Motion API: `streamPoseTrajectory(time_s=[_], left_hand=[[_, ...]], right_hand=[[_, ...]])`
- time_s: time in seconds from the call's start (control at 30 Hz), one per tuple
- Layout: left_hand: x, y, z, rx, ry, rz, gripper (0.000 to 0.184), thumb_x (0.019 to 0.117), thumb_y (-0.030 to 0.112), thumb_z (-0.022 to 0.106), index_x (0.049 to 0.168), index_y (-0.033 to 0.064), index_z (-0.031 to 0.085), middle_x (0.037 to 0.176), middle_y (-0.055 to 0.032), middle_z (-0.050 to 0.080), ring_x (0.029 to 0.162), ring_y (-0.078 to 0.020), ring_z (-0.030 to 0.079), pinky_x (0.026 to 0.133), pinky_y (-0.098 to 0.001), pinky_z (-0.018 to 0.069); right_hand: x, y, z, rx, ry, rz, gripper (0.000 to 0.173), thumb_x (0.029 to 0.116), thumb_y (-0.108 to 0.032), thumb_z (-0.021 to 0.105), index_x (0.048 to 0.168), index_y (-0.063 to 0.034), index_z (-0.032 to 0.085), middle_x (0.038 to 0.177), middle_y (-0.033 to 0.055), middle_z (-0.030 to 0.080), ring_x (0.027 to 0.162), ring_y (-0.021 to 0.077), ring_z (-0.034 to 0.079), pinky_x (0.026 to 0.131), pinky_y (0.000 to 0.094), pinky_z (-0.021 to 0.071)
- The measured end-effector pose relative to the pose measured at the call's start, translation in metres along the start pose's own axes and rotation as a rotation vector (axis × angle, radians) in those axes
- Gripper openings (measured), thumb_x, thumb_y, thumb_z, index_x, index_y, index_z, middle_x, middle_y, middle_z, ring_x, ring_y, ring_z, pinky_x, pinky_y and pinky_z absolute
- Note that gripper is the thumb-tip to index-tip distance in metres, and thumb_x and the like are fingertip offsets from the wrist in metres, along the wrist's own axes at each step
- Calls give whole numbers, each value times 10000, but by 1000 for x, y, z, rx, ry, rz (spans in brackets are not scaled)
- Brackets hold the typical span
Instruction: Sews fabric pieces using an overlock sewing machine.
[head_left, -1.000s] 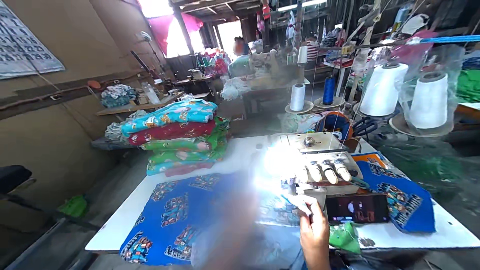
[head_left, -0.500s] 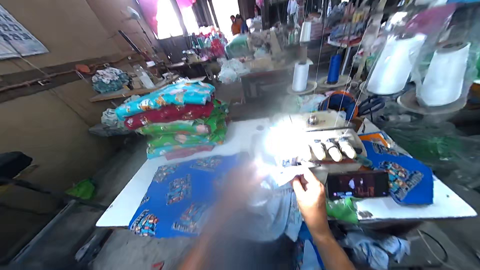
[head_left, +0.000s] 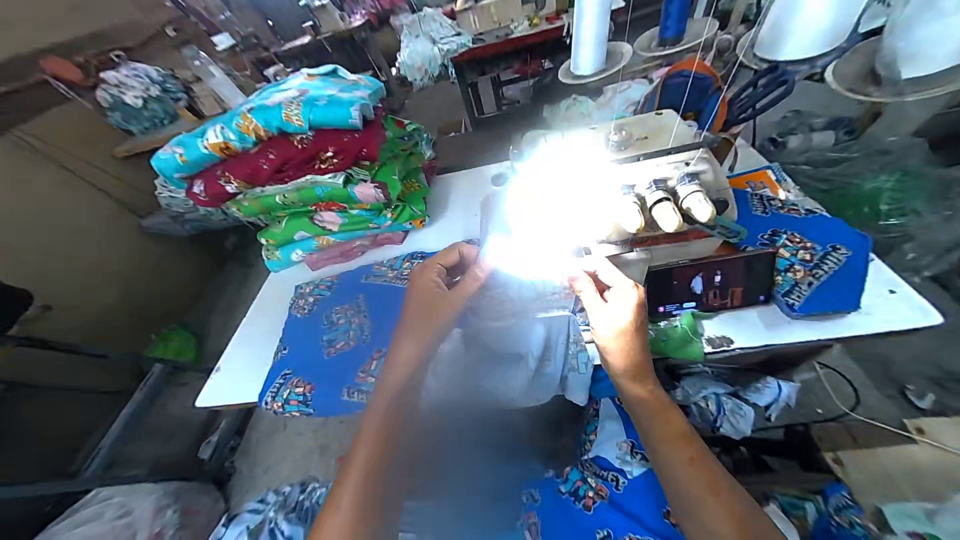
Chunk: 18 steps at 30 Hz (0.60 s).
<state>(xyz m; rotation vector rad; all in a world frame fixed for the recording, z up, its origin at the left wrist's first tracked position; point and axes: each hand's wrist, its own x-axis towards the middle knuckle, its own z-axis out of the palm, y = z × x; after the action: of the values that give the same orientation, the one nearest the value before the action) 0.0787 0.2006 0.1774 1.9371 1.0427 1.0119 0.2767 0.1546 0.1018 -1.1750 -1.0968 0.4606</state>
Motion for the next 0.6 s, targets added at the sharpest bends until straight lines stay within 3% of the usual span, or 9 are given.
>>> streamPoseTrajectory(time_s=[0.13, 0.23, 0.33, 0.4, 0.47, 0.6], left_hand=[[2, 2, -6, -342, -128, -140, 106, 1016, 159, 582, 997, 193, 680, 800, 81, 675, 635, 22, 598, 577, -134, 512], [8, -8, -4, -48, 28, -97, 85, 1028, 117, 588, 1078, 81, 646, 880, 33, 642, 743, -3, 600, 686, -174, 513], [19, -19, -2, 111, 104, -100, 135, 1020, 147, 614, 1092, 36, 642, 902, -3, 640, 753, -21, 606, 702, -200, 524], [24, -24, 3, 180, 127, -88, 196, 1015, 157, 628, 1127, 6, 681, 1040, -91, 690, 922, -116, 660, 825, -312, 547], [27, -23, 9, 219, 114, -23, 225, 1037, 148, 592, 1197, 24, 691, 1194, -124, 680, 1080, -151, 671, 927, -322, 560], [32, -17, 23, 204, 12, 154, 310, 1089, 127, 426, 1200, 11, 691, 1140, -86, 731, 1056, -98, 700, 981, -307, 557]], right_hand=[[3, 0, -4, 35, -26, -35, 122, 945, -99, 716, 1052, -47, 743, 997, 26, 713, 872, 27, 678, 803, 204, 578], [3, 0, -5, 33, -49, -6, 162, 937, -66, 712, 1097, -54, 732, 991, 17, 727, 849, 21, 691, 778, 200, 586], [5, 1, -2, -6, -54, 7, 143, 960, -109, 700, 1093, -60, 726, 955, 13, 739, 799, 15, 689, 738, 197, 579], [5, 2, -1, -54, -61, -31, 135, 974, -122, 686, 1085, -61, 732, 948, 22, 734, 796, 20, 681, 735, 200, 566], [6, 1, 0, -93, -68, -71, 121, 969, -122, 693, 1060, -52, 733, 925, 28, 728, 781, 21, 672, 723, 197, 562], [5, -1, 1, -90, -95, -99, 130, 967, -158, 704, 1043, -58, 737, 901, 10, 725, 766, 13, 666, 703, 184, 554]])
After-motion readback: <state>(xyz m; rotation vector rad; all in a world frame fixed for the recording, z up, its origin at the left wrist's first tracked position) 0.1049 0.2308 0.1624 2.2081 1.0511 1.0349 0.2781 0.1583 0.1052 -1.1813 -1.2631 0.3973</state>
